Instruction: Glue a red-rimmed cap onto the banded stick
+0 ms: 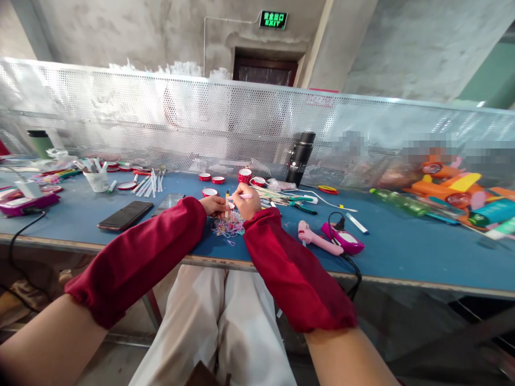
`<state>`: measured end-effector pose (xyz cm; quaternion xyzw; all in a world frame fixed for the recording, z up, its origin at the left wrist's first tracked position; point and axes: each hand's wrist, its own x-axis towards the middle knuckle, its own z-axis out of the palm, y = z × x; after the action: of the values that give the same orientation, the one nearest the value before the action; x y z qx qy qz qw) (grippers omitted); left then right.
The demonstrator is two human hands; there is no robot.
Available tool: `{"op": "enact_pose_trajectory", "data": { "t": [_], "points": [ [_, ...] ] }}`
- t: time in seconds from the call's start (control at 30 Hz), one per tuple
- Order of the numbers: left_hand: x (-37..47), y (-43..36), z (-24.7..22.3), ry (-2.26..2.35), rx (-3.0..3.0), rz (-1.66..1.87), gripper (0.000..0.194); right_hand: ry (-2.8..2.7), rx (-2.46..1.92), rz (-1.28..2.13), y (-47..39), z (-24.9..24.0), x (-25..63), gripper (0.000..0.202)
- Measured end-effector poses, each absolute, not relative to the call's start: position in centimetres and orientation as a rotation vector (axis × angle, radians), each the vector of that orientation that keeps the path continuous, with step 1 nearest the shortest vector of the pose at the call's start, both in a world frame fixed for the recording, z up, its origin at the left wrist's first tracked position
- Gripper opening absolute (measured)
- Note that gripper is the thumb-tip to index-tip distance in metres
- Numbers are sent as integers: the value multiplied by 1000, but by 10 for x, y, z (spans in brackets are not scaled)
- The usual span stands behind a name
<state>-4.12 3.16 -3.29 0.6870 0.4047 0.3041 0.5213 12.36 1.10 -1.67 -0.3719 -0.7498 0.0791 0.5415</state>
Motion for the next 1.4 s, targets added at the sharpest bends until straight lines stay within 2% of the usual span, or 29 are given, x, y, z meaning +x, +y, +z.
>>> {"op": "enact_pose_trajectory", "data": {
  "t": [1.4],
  "points": [
    [-40, 26, -29, 997, 1619, 732, 27, -1806, -910, 185, 13, -17, 125, 15]
  ]
}}
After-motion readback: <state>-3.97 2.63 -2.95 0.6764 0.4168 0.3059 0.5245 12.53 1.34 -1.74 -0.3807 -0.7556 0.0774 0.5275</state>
